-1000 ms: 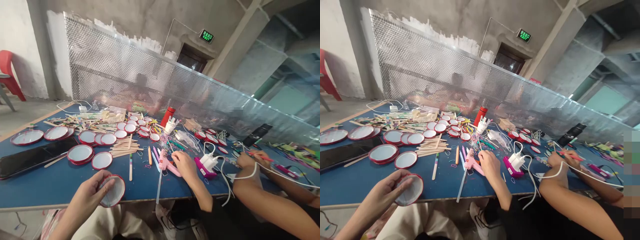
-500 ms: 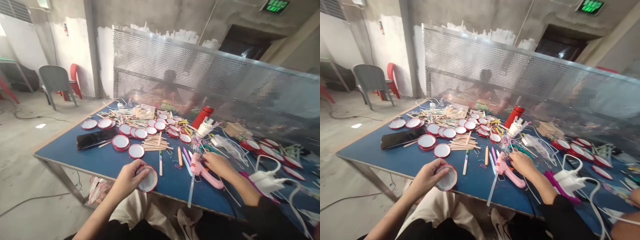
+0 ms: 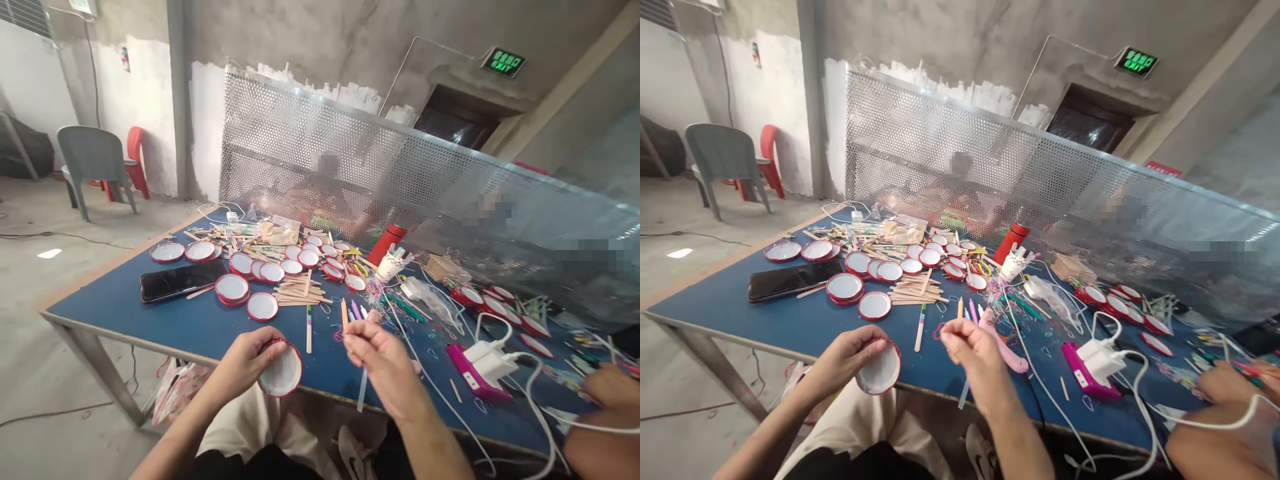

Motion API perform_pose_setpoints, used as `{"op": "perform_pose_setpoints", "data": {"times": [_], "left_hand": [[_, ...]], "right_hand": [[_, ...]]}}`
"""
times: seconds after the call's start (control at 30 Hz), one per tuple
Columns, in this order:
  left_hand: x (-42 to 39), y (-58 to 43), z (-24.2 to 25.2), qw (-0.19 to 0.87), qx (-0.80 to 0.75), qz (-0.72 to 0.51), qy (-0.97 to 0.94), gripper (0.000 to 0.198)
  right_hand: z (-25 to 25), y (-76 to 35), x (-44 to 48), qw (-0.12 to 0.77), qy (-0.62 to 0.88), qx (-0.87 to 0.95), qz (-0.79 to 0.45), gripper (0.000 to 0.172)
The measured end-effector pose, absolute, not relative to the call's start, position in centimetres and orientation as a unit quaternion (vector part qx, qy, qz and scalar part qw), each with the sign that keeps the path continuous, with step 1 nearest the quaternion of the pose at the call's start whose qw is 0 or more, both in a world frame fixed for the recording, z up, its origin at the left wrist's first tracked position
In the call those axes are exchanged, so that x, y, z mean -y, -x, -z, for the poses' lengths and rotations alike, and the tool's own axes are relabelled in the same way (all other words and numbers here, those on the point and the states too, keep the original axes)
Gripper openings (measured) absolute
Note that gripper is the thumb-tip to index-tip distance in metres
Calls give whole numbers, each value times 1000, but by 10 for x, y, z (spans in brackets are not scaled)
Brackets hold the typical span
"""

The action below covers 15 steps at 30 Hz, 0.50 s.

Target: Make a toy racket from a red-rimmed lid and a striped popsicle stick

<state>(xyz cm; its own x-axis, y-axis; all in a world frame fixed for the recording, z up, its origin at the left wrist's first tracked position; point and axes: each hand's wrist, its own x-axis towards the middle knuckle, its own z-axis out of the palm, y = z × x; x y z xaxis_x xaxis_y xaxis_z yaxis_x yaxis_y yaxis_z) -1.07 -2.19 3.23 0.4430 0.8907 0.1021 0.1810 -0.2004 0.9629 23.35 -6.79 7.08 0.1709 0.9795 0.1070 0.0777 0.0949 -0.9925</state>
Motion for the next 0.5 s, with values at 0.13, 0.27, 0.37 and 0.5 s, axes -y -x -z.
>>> {"op": "perform_pose_setpoints", "data": {"times": [0.13, 0.27, 0.37, 0.5], "left_hand": [[21, 16, -33, 547, -345, -358, -673, 36], [18, 21, -30, 614, -298, -329, -652, 45], [17, 22, -30, 629, -289, -307, -653, 43], [18, 21, -29, 619, -301, -295, -663, 32]], "right_hand": [[-58, -188, 74, 528, 504, 510, -455, 31], [-45, -171, 72, 502, 512, 540, -440, 26], [-39, -167, 72, 495, 518, 545, -435, 27], [-37, -164, 72, 493, 508, 539, -456, 29]]}}
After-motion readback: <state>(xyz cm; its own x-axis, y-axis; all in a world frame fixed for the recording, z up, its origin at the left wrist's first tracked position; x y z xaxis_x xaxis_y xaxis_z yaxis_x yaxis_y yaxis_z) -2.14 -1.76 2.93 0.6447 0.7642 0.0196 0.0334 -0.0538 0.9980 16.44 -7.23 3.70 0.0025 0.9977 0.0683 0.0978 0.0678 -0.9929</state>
